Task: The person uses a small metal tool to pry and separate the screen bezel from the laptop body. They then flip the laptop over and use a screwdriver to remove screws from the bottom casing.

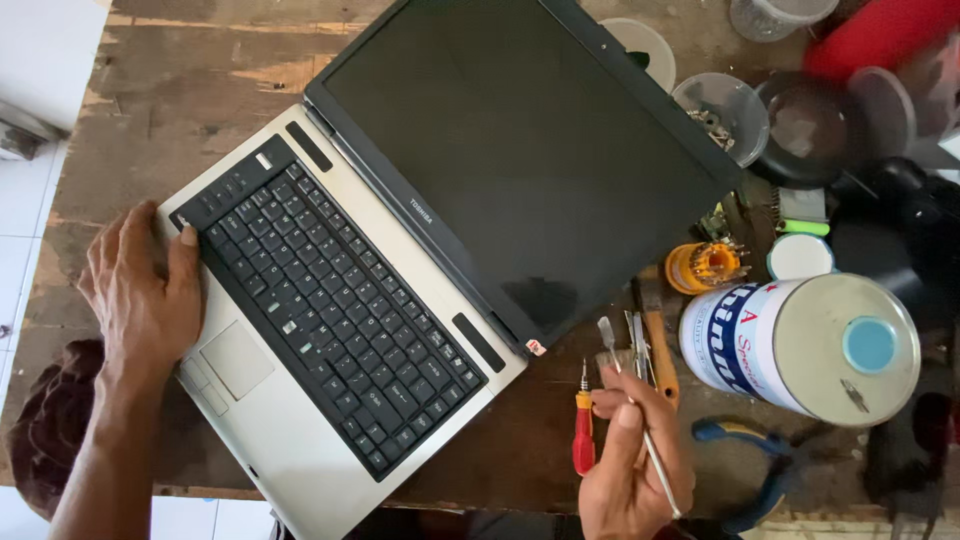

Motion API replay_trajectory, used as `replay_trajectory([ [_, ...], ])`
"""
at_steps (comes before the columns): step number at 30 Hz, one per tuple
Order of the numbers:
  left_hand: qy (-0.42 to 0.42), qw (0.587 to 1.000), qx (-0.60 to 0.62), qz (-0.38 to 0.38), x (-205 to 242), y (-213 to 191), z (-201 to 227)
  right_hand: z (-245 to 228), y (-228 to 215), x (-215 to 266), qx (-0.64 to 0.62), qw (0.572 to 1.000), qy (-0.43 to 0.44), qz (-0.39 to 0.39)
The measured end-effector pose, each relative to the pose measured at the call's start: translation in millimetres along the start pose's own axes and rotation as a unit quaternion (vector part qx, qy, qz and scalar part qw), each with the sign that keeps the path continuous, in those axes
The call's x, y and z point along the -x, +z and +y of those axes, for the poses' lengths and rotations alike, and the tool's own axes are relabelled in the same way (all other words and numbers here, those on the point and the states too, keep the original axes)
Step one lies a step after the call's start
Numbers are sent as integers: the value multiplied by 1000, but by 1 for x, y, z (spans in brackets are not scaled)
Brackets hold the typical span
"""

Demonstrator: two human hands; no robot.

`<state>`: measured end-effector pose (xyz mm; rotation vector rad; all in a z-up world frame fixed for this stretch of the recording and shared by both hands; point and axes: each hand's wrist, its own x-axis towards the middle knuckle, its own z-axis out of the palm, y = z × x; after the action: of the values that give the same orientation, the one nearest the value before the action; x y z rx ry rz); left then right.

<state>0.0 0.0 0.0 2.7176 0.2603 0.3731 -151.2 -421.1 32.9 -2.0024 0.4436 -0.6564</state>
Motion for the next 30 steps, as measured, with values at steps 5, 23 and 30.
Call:
replay_trajectory([
  [5, 2, 1000, -1, -5, 0, 1, -3, 15, 1, 12, -115, 993, 2, -39],
  [23, 45, 999, -21, 12, 2, 5, -12, 4, 32, 22, -125, 975, -118, -138],
  [30, 46, 999, -19, 2, 2, 5, -13, 4, 33, 15, -100, 973, -119, -174],
])
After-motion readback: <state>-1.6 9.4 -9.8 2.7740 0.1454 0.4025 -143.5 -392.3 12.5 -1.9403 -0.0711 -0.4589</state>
